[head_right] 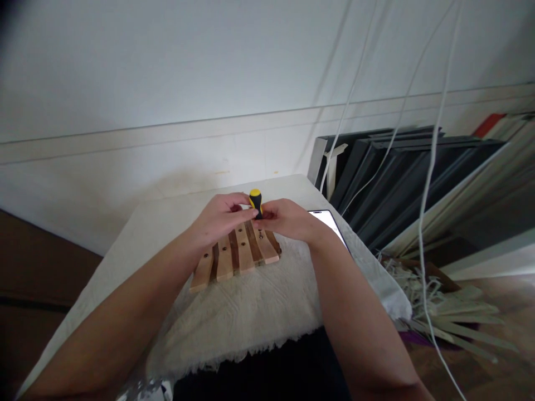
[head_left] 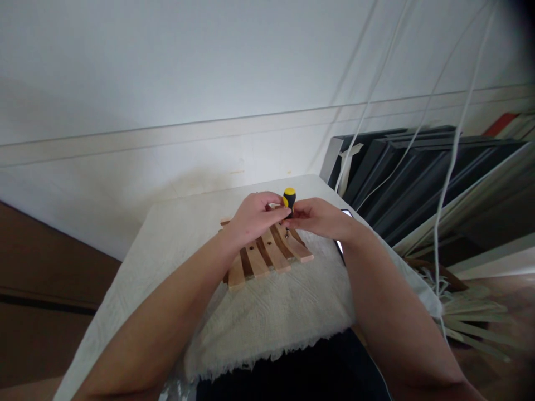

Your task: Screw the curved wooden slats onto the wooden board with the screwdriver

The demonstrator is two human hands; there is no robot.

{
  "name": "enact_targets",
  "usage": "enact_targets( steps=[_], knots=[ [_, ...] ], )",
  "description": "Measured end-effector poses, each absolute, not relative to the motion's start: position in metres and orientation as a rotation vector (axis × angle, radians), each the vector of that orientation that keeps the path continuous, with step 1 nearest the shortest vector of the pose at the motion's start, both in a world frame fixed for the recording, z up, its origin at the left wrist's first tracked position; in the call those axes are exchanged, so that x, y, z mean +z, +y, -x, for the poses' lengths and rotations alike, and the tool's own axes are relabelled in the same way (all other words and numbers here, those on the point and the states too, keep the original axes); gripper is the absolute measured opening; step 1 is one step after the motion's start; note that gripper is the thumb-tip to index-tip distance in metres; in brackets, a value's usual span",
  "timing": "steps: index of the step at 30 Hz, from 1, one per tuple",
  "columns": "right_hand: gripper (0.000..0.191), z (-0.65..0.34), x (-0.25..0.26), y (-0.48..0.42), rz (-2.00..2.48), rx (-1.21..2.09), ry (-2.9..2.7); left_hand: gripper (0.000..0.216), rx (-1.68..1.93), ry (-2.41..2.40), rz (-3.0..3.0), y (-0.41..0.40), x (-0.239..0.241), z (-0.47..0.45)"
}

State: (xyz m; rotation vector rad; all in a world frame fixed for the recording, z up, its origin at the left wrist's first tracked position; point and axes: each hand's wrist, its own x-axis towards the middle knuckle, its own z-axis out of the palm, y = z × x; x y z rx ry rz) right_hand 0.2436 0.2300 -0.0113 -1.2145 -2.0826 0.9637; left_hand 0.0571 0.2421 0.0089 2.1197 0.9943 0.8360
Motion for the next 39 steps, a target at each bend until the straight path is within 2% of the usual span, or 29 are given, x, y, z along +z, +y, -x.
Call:
enact_targets(
  steps=[6,13,18,23,29,34,39],
  knots=[
    [0.031,-0.241,-0.009,0.227,1.338,0.775,-2.075,0.031,0.879,1.13,-2.078,0.238,0.011,-0.06],
    [0.028,-0.249,-0.004,0.227,1.296,0.863,-2.159,0.023,0.824,1.034,-2.087,0.244,0.008,-0.058],
    [0.034,-0.248,-0.01,0.232,1.361,0.8,-2.082,0.029,0.873,1.106,-2.053,0.245,0.008,-0.057],
    [0.031,-0.246,-0.012,0.231,1.291,0.859,-2.131,0.021,0.822,0.91,-2.052,0.247,0.011,-0.055],
    [0.031,-0.242,-0.011,0.229,1.38,0.729,-2.049,0.029,0.826,1.108,-2.089,0.246,0.01,-0.055],
    [0.034,-0.243,-0.008,0.226,1.364,0.818,-2.129,0.038,0.926,1.187,-2.163,0.242,0.013,-0.058],
    [0.032,-0.245,-0.003,0.224,1.343,0.785,-2.217,0.032,0.917,1.154,-2.211,0.24,0.017,-0.059]
  ],
)
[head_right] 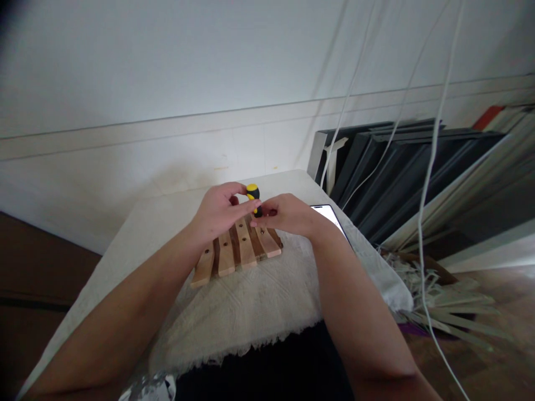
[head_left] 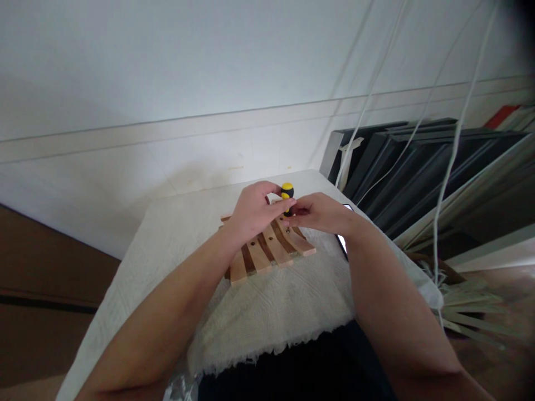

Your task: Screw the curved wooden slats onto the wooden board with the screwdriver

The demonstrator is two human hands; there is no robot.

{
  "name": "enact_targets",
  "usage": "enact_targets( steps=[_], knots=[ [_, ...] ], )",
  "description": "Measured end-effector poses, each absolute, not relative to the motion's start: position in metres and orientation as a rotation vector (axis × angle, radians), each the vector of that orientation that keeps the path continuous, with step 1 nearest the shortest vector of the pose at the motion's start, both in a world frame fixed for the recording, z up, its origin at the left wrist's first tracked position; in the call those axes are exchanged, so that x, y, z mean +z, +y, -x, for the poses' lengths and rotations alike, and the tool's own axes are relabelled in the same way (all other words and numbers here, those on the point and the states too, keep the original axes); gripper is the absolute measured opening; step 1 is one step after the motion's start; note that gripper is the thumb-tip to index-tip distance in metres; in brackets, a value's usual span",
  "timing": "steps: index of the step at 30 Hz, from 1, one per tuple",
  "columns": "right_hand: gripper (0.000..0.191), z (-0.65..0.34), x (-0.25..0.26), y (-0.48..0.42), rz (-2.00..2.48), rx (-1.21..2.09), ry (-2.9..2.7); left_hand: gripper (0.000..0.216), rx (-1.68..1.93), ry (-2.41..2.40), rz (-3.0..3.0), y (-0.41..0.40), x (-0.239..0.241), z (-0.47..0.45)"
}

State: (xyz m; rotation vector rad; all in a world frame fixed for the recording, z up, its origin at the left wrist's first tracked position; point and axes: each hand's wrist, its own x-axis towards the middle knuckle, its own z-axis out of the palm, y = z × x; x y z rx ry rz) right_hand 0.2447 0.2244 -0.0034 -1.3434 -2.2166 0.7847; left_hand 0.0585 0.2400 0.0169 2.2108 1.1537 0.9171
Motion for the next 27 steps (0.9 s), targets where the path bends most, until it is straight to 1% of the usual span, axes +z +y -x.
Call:
enact_targets(
  steps=[4,8,10,14,19,22,27],
  knots=[
    [0.028,-0.247,-0.003,0.226,1.25,0.853,-2.192,0.029,0.868,1.077,-2.174,0.244,0.013,-0.057],
    [0.032,-0.244,-0.006,0.228,1.348,0.752,-2.152,0.033,0.931,1.237,-2.043,0.244,0.011,-0.057],
    [0.033,-0.243,-0.007,0.229,1.388,0.732,-2.118,0.029,0.94,1.243,-2.024,0.243,0.012,-0.057],
    [0.024,-0.242,-0.009,0.229,1.317,0.813,-2.037,0.021,0.989,1.207,-2.016,0.241,0.011,-0.059],
    [0.02,-0.239,-0.013,0.231,1.19,0.931,-2.105,0.024,0.902,1.167,-1.905,0.246,0.0,-0.062],
    [0.018,-0.238,-0.012,0.231,1.335,0.869,-2.103,0.027,0.868,1.336,-2.024,0.246,0.002,-0.062],
    [0.024,-0.241,-0.012,0.234,1.558,0.682,-2.077,0.024,0.75,1.429,-2.253,0.242,0.019,-0.054]
  ],
)
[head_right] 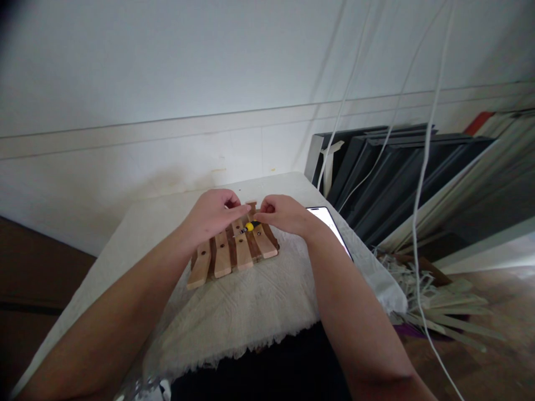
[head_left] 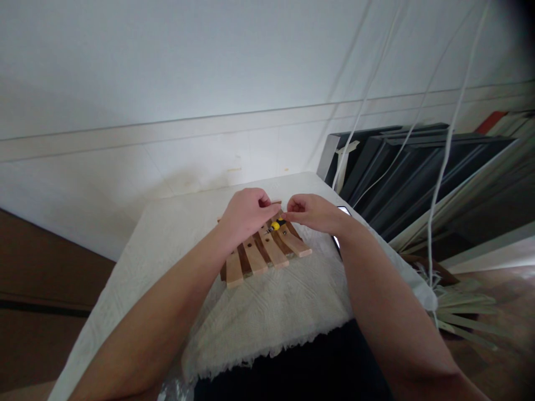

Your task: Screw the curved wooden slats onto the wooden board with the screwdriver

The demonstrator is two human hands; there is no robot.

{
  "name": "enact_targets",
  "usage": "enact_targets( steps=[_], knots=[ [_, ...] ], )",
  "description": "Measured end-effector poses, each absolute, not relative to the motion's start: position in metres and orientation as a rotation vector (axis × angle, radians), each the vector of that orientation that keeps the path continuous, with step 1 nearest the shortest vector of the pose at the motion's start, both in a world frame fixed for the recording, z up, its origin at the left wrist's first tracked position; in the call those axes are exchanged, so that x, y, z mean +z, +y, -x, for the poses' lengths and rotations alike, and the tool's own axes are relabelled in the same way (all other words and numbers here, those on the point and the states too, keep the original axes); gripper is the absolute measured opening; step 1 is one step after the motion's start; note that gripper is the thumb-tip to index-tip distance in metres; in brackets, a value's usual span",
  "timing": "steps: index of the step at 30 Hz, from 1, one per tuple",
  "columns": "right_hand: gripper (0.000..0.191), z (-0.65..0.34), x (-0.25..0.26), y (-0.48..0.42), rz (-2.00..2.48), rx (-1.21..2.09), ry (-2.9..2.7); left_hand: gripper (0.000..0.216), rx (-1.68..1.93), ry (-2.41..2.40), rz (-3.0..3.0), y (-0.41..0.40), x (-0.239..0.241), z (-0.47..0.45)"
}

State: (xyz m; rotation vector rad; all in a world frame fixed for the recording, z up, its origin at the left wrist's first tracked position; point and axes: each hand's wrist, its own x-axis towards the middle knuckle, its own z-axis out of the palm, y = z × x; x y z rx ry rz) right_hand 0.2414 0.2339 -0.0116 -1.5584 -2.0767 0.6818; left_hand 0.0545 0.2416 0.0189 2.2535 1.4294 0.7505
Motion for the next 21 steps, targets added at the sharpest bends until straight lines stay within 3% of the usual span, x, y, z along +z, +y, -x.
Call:
enact_targets(
  steps=[9,15,21],
  knots=[
    [0.033,-0.255,-0.024,0.239,1.56,0.591,-2.23,0.023,0.568,1.355,-2.43,0.241,0.02,-0.048],
    [0.033,-0.263,-0.029,0.238,1.575,0.759,-2.33,0.023,0.639,1.385,-2.334,0.242,0.021,-0.047],
    [0.017,-0.265,-0.018,0.232,1.613,0.606,-2.299,0.03,0.77,1.181,-2.369,0.235,0.026,-0.047]
  ],
)
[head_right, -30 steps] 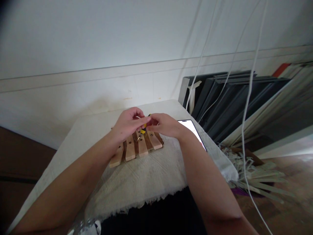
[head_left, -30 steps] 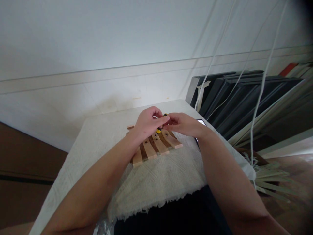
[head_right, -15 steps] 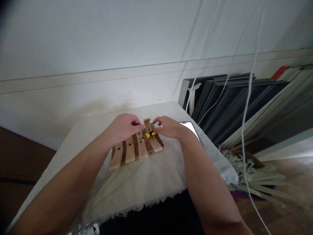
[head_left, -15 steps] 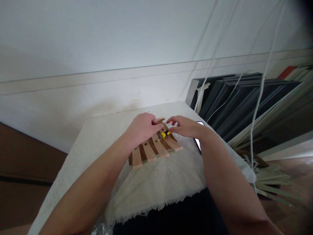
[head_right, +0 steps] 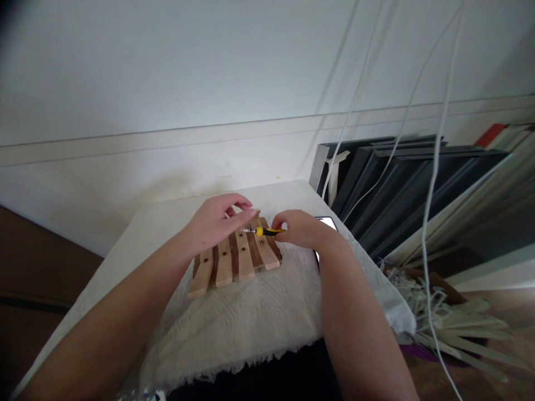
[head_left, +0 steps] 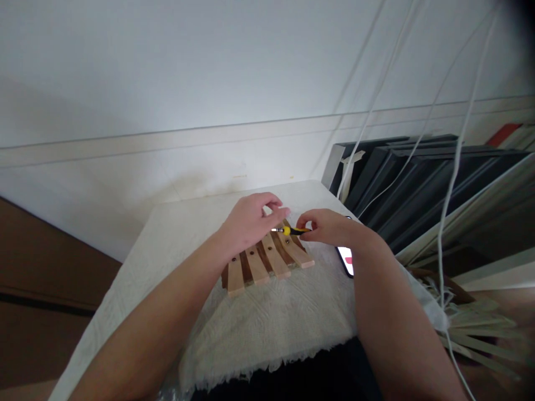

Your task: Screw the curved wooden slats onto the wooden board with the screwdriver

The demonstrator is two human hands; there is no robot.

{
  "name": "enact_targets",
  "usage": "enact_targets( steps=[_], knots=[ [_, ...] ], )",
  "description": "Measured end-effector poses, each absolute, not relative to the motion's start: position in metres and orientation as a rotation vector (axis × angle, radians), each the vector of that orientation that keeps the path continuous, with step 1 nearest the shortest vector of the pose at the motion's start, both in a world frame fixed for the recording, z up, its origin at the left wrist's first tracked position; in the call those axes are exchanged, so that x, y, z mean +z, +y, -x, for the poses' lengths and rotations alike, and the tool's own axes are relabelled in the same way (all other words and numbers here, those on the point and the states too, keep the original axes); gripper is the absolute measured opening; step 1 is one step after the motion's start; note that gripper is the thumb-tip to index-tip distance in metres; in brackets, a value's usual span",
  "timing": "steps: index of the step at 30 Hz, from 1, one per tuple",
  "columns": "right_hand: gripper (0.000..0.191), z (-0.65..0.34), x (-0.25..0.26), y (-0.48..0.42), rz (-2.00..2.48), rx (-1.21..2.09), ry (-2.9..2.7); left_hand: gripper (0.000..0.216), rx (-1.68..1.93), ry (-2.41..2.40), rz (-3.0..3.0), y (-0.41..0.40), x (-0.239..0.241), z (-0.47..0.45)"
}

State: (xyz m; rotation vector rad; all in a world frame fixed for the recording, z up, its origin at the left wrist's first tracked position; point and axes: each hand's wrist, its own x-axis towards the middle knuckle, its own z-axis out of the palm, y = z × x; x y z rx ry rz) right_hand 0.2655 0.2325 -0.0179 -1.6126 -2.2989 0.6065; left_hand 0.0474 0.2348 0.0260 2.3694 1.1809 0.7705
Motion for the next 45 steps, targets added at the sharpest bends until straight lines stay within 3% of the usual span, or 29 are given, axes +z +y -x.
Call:
enact_targets(
  steps=[3,6,11,13,17,45],
  knots=[
    [0.013,-0.263,-0.004,0.226,1.481,0.423,-2.201,0.041,0.673,1.021,-2.615,0.233,0.026,-0.047],
    [0.014,-0.256,0.004,0.22,1.194,0.31,-2.029,0.027,0.549,1.048,-2.794,0.234,0.023,-0.049],
    [0.037,-0.239,-0.006,0.223,0.85,0.69,-1.501,0.015,0.723,1.07,-2.585,0.235,0.022,-0.054],
    [0.033,-0.236,-0.011,0.227,0.777,0.843,-1.448,0.013,0.752,1.029,-2.406,0.236,0.021,-0.055],
    [0.019,-0.238,-0.016,0.233,0.846,0.996,-1.575,0.017,0.665,0.956,-2.193,0.242,0.013,-0.056],
    [0.016,-0.244,-0.016,0.231,0.848,1.005,-1.812,0.012,0.514,0.969,-2.38,0.241,0.012,-0.052]
  ],
)
